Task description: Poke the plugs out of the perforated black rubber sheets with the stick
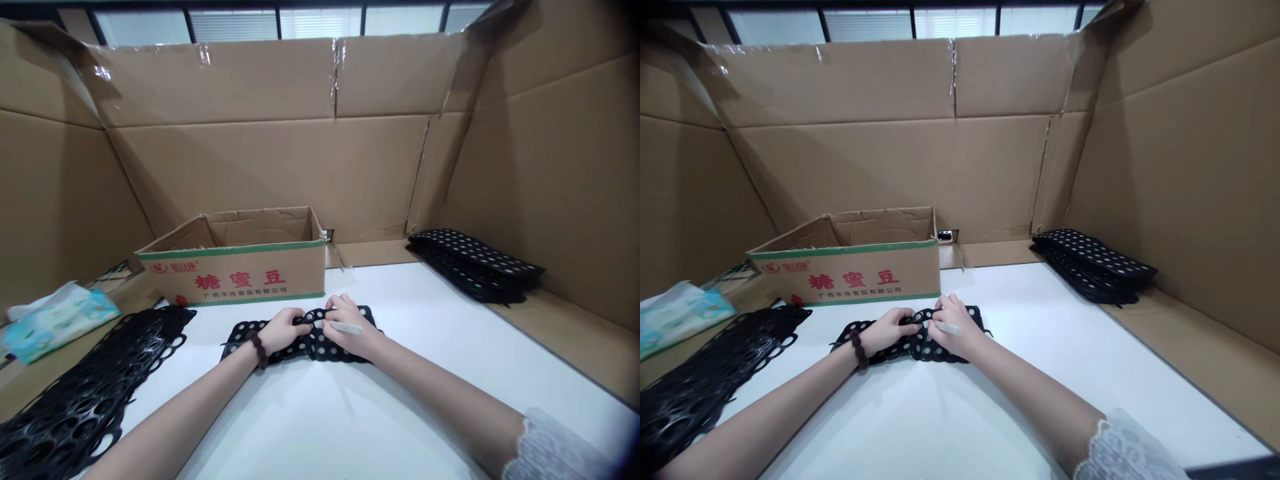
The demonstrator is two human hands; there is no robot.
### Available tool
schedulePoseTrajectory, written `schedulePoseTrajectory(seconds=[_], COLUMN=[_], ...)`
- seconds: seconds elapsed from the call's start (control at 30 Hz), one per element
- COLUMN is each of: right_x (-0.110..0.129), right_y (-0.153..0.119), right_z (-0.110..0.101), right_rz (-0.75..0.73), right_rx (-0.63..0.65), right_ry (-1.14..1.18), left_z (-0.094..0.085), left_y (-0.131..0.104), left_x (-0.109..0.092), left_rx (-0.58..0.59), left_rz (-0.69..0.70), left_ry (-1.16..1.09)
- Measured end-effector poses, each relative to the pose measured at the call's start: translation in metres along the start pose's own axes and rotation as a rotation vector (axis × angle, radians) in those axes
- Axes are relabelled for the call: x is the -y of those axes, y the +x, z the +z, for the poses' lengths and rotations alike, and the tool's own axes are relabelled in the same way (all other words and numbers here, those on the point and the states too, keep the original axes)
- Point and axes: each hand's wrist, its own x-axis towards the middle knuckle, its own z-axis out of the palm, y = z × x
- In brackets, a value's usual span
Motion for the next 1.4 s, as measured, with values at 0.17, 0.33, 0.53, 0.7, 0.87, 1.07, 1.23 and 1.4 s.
schedulePoseTrajectory(seconds=[0.17, 0.33, 0.53, 0.7, 0.87, 1.07, 1.23, 1.4], right_x=[0.0, -0.011, -0.02, -0.018, -0.013, -0.016, -0.018, -0.015], right_y=[0.003, 0.005, 0.004, 0.003, 0.003, 0.002, 0.001, 0.002], right_z=[0.008, -0.008, -0.018, -0.016, -0.017, -0.015, -0.006, -0.003], right_rz=[0.033, 0.131, 0.252, 0.249, 0.237, 0.151, 0.147, 0.189], right_rx=[-0.055, 0.062, 0.115, 0.081, 0.078, 0.082, 0.101, 0.117], right_ry=[-0.111, 0.292, 0.544, 0.548, 0.55, 0.48, 0.448, 0.534], left_z=[-0.001, -0.012, -0.019, -0.012, 0.002, 0.008, 0.01, 0.009], left_y=[-0.003, -0.005, -0.004, -0.006, -0.006, -0.001, 0.001, 0.003], left_x=[-0.002, -0.002, -0.003, -0.003, -0.007, -0.007, -0.004, -0.005], left_rx=[0.04, 0.131, 0.16, -0.092, -0.144, -0.099, -0.082, -0.078], left_rz=[0.028, 0.076, 0.129, 0.226, 0.281, 0.235, 0.211, 0.191], left_ry=[-0.02, 0.02, 0.052, 0.293, 0.269, 0.271, 0.294, 0.299])
